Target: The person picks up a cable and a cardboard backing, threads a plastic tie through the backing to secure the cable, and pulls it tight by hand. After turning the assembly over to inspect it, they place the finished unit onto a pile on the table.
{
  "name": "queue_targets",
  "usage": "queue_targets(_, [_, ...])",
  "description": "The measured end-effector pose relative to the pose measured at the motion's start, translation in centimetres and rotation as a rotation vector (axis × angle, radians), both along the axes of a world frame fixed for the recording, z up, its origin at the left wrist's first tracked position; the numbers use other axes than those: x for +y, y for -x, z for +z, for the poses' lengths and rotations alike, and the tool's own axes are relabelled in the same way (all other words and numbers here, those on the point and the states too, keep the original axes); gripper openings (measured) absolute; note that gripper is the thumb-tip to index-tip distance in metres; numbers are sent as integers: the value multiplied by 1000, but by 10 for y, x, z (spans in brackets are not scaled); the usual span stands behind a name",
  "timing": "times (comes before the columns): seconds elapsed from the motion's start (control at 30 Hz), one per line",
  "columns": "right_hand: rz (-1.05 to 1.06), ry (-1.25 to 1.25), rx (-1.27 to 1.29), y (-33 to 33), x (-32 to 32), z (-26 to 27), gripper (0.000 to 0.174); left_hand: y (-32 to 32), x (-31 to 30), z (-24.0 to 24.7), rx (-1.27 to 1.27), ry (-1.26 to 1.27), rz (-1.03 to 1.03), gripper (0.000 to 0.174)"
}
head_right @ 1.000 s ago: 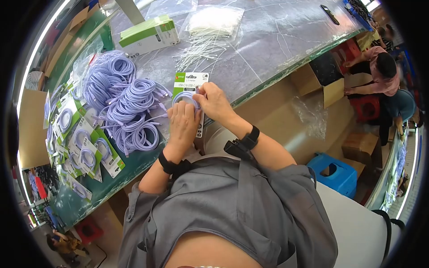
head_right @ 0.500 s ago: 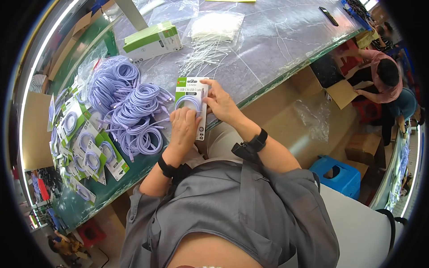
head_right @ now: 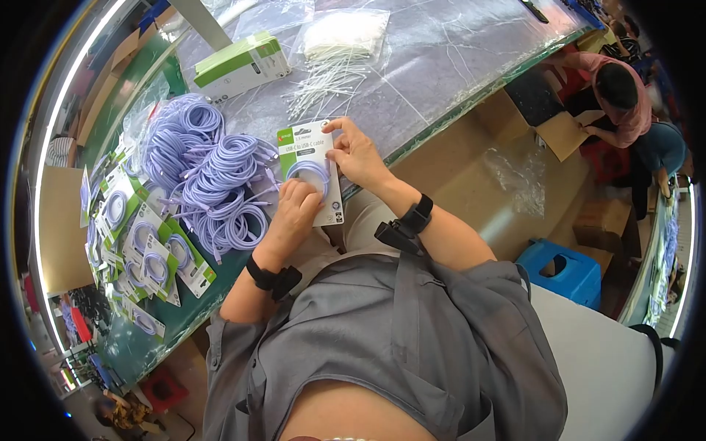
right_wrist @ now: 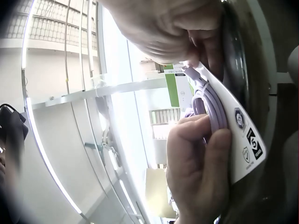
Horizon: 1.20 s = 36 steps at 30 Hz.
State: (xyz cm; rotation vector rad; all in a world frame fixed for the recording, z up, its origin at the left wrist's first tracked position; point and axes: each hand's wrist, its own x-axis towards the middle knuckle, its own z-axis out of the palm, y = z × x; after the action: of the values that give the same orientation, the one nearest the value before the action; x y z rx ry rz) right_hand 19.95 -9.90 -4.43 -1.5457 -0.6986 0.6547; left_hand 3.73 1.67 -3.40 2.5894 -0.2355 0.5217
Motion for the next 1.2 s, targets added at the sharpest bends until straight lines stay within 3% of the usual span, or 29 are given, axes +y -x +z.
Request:
queue_targets(0.13, [6, 20, 41, -1, 3, 4, 36, 0, -1, -2, 0, -17, -11, 15])
queue_targets(0.23, [-5, 105, 96, 5, 3, 8, 46, 1, -3, -1, -37, -13, 45, 16])
queue_targets(0.33, [-6, -74, 206, 29, -6, 10, 61, -1, 1, -2, -112, 50, 70, 17])
queue_targets(0.4, [-6, 12, -110, 39, -9, 12, 73, 0, -1, -6, -120, 39, 32, 18])
queue_targets(0.47, [3, -3, -128, 39, -6, 6, 72, 0, -2, -7, -130, 12, -9, 18])
queue_targets(0.53, [-80, -41, -388, 44, -1, 6, 70, 2, -1, -6, -103, 45, -38, 25])
queue_targets(0.57, [-81, -46, -389, 45, -2, 10, 70, 1, 0, -5, -104, 39, -38, 25])
queue_targets(0.63, [-15, 83, -196, 44, -6, 21, 69, 2, 1, -4, -77, 30, -83, 27])
queue_targets(0.73, [14, 29, -171, 35, -6, 13, 66, 0, -1, -3, -106, -54, -34, 20])
queue_targets(0.77, [8, 19, -179, 26, -7, 16, 66, -1, -3, 14, -114, -64, -39, 20])
queue_targets(0.83, [-23, -56, 45, 5, -11, 25, 62, 5, -10, 45, -243, -107, 40, 25])
queue_targets(0.93, [77, -179, 199, -18, -26, 56, 61, 21, -1, 46, -265, 203, 291, 39])
queue_targets(0.97, [72, -186, 192, -20, -28, 63, 61, 20, 0, 44, -271, 198, 283, 39])
queue_targets(1.03, [134, -212, 233, -19, -32, 72, 61, 18, 1, 37, 186, 1209, 253, 28])
queue_targets(1.07, [140, -215, 235, -20, -31, 74, 61, 17, 1, 37, 184, 1206, 259, 28])
queue_targets(1.17, [287, -118, 133, -16, -30, 70, 63, 6, 0, 38, 158, 1324, 0, 27])
queue_targets(1.2, [337, -91, 64, -17, -30, 67, 63, 2, 3, 36, 163, 1328, 15, 26])
